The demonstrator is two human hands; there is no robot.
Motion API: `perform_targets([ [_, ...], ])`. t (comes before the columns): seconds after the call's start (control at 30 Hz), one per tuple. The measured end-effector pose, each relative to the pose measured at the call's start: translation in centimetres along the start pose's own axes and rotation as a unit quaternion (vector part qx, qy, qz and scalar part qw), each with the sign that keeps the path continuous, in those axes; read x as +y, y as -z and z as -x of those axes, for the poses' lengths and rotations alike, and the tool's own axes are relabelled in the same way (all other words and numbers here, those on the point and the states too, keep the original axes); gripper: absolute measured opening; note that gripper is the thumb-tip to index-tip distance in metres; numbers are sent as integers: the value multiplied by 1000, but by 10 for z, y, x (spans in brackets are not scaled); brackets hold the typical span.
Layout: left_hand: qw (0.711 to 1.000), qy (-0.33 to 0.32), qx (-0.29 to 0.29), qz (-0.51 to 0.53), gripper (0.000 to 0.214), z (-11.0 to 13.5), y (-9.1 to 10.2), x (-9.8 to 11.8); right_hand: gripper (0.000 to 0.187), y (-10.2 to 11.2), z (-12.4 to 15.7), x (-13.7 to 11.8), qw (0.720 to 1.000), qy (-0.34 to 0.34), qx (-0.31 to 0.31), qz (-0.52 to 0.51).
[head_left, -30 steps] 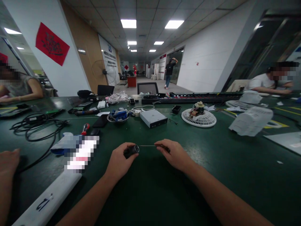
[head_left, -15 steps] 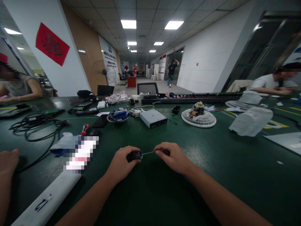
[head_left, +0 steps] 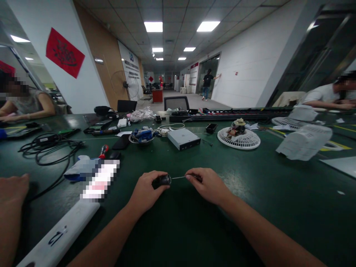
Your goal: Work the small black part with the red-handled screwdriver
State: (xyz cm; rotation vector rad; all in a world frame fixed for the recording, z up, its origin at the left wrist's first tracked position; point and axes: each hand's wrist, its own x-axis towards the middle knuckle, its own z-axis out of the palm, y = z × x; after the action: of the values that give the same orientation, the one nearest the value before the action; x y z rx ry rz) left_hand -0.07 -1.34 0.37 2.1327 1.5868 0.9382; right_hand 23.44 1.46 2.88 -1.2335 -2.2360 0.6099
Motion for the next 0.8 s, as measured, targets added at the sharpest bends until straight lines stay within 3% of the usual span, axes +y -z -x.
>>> perform_targets([
  [0.1,1000,-5,-7,1,32,1,-1,-1,25,-1,0,0,999,9,-41,-25],
  [0.23,1000,-13,2,-7,33,0,-2,-2,26,-3,-1,1,999,-32,-15,4],
  [0.3,1000,-6,3,-13,32,0,-2,-3,28,-5,-1,1,998,-45,-35,35],
  [0.43,1000,11,13,-10,32,-1,-1,-6,30,-7,0,2,996,-16,-82,35],
  [0.67,999,31,37,-24,31,-1,-4,-10,27,-5,-1,5,993,-76,33,81],
  [0.73,996,63,51,-24,30,-2,-4,-12,22,-10,-1,0,997,-54,47,39],
  [0.8,993,98,63,-24,29,-3,-3,-13,26,-19,-1,-5,1000,-15,19,-16],
])
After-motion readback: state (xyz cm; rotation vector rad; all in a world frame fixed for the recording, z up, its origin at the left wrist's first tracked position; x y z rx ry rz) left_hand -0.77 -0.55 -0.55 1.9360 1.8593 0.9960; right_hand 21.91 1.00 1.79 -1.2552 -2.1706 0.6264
